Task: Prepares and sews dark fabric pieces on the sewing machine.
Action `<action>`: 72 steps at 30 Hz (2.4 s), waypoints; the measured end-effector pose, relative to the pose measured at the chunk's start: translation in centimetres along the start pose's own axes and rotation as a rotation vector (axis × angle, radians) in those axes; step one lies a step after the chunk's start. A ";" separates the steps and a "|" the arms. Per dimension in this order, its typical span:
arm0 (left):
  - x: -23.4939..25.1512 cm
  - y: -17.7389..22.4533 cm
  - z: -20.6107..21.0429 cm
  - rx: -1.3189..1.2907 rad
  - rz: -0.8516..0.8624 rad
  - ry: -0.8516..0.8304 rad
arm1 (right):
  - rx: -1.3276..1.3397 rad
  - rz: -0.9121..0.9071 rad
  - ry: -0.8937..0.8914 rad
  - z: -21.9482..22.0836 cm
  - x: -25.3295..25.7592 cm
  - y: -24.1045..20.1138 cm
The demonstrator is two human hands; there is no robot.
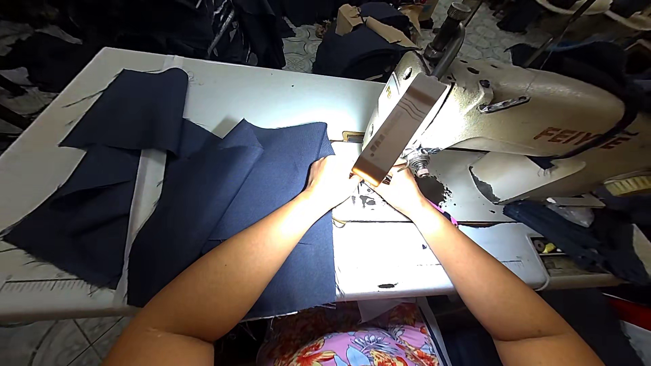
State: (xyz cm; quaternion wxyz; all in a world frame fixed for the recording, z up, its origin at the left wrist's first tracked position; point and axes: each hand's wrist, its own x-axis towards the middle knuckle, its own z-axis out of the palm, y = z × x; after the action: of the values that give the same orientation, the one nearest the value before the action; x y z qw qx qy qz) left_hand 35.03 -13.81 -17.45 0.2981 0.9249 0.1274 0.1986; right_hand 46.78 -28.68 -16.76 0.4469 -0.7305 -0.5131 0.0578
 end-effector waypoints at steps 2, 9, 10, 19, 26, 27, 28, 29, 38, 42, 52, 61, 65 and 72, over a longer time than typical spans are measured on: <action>0.0 0.1 -0.1 0.006 -0.019 -0.018 | -0.006 0.015 -0.007 0.0 0.0 -0.1; -0.1 0.0 0.1 -0.006 0.004 -0.002 | -0.008 0.004 0.013 0.1 0.1 0.0; -0.1 0.0 0.1 0.001 0.002 -0.002 | -0.016 0.000 0.016 0.1 0.0 0.1; -0.4 0.2 -0.2 -0.003 0.008 0.037 | -0.053 0.045 -0.028 0.1 0.1 0.3; -1.6 0.6 -0.5 -0.005 0.223 0.245 | -0.243 0.150 0.178 -1.3 0.1 -0.8; -1.7 0.6 -0.6 -0.019 0.229 0.280 | -0.260 0.112 0.228 -1.6 0.1 -0.5; -1.7 0.6 -0.6 -0.028 0.231 0.312 | -0.251 0.081 0.268 -2.0 0.1 -0.2; -1.7 0.5 -0.7 -0.034 0.226 0.339 | -0.202 0.099 0.279 -2.5 0.1 -0.2; -1.9 -0.1 -1.1 -0.022 0.283 0.371 | 0.738 0.575 0.211 -4.1 0.8 -2.1; -1.7 -0.3 -1.2 -0.064 0.426 0.319 | 0.163 0.627 -0.385 -4.7 -0.5 -3.7; -2.2 2.0 -2.3 0.357 0.411 -0.185 | -0.421 0.345 -0.492 -5.5 -0.8 -3.4; -1.2 0.9 -3.8 -0.016 0.266 0.031 | -0.590 0.523 0.019 -8.1 1.2 1.3; -1.1 2.3 -7.8 -0.079 0.161 0.018 | -0.492 0.215 0.031 -8.3 -1.3 0.1; -4.3 0.6 -10.6 0.298 0.137 -0.247 | -0.610 0.152 -0.055 -6.9 -9.4 -1.1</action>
State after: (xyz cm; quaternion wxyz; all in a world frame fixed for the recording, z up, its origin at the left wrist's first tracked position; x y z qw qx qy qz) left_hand 26.58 -10.54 -10.46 0.1571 0.9826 0.0545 0.0826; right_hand 45.35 -40.19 -15.41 0.1874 -0.8654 -0.4624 -0.0460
